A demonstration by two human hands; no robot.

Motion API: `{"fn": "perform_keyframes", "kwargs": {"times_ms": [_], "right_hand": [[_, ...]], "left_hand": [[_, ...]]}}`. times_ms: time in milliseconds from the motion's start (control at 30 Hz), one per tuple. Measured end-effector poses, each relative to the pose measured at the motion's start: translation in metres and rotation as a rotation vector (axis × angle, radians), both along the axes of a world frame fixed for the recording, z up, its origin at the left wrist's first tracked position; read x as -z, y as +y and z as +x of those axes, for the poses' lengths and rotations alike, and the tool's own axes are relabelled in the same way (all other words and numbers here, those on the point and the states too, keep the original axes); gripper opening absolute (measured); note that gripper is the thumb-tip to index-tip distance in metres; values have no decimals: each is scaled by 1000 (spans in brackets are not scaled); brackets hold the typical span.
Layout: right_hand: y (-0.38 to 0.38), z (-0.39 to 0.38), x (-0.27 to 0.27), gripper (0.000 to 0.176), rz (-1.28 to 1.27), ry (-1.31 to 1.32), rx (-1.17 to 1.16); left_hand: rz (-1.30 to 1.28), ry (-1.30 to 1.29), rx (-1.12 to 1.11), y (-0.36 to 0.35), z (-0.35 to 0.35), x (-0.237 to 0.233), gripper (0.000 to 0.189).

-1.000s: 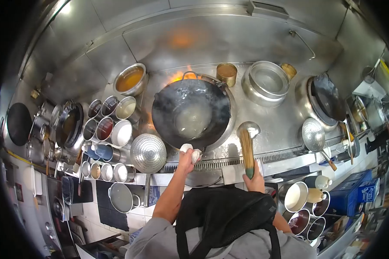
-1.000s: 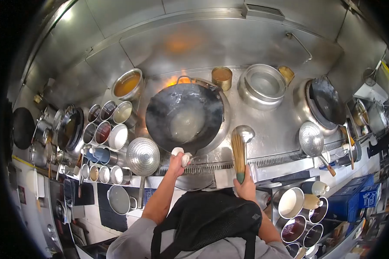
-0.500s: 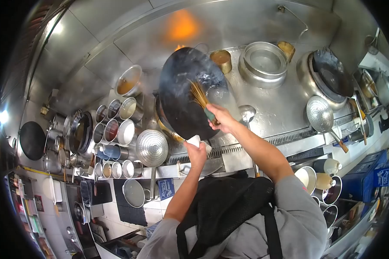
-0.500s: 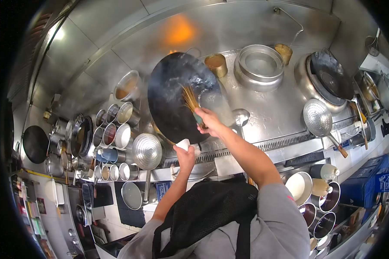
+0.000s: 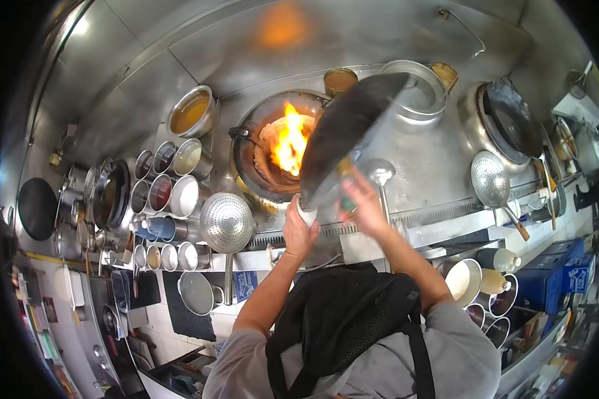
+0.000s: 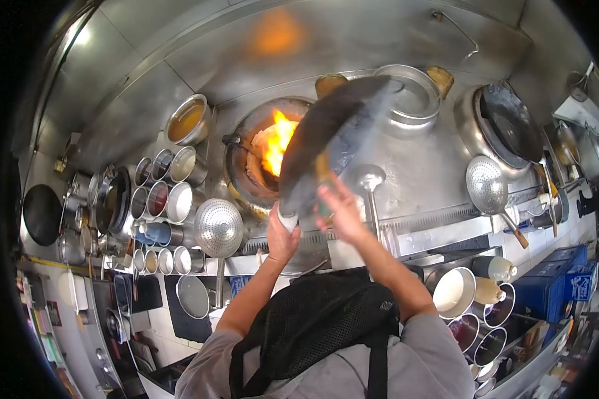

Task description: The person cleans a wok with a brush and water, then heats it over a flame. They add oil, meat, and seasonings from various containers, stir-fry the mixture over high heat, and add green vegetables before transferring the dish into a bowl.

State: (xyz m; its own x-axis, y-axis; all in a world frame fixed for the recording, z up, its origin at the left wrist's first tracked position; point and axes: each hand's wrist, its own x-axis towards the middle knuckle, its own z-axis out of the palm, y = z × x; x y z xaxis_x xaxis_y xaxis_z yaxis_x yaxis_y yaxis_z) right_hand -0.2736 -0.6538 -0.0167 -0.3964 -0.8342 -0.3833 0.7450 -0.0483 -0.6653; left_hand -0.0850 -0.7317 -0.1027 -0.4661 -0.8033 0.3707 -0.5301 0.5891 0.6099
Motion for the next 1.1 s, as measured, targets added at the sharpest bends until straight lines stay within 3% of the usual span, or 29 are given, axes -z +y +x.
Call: {"fn": "perform_keyframes", "kwargs": {"times_ms": [67,100,167,200,233,300,333,367,433,500,567,600,633,667,700,733,767,800,867,967,1033,1100], "right_hand": [[7,28,44,79,0,725,-343],[5,18,77,79,5,724,-339],[19,-31,139,80,206,1544,-583],[17,-58,113,80,465,1500,-665],[14,-93,123,71,620,1511,-547],[19,-141,70,62,476,1535,-225],[24,-163,59,63,427,1685,-64],[33,-147,-10,66,480,1643,28],[52,-158,-51,76,431,1628,280],[74,-139,-101,85,469,1541,349],[92,-132,-98,85,485,1685,469],[106,-135,-71,83,536,1602,493],[115,-132,-36,82,546,1764,633],[129,-122,-2,83,640,1651,640],[146,-117,42,86,687,1912,664],[177,-115,97,90,971,1661,456],[195,-111,113,92,1281,1434,-20],[197,-106,113,91,1373,1426,-362],[196,-117,111,92,1382,1363,-270],[162,-121,21,90,1135,1433,-51],[156,-108,0,87,1016,1476,46],[142,-83,-7,81,770,1826,458]], "left_hand": [[17,37,-7,-10,3,5,86],[56,61,-48,-16,6,17,80],[113,195,-113,-22,8,10,63],[117,202,-109,-26,10,13,63],[184,277,-153,-30,13,20,61],[342,415,-217,-36,14,18,52],[357,418,-223,-39,19,23,52],[447,411,-249,-45,26,32,51],[617,469,-304,-60,31,47,49],[743,497,-343,-64,36,58,48],[930,584,-300,-64,42,54,42],[930,597,-308,-67,41,53,42],[1044,632,-274,-69,40,52,32],[1157,666,-238,-70,41,52,22],[1199,731,-212,-72,41,69,25],[1194,739,-218,-71,41,70,25],[1248,816,-213,-71,38,67,27],[1306,890,-208,-70,35,61,30],[1397,930,-217,-70,36,47,34],[1618,1072,-254,-69,42,34,34],[1684,1072,-212,-73,42,33,32],[1693,1001,-141,-80,46,48,29]]}}
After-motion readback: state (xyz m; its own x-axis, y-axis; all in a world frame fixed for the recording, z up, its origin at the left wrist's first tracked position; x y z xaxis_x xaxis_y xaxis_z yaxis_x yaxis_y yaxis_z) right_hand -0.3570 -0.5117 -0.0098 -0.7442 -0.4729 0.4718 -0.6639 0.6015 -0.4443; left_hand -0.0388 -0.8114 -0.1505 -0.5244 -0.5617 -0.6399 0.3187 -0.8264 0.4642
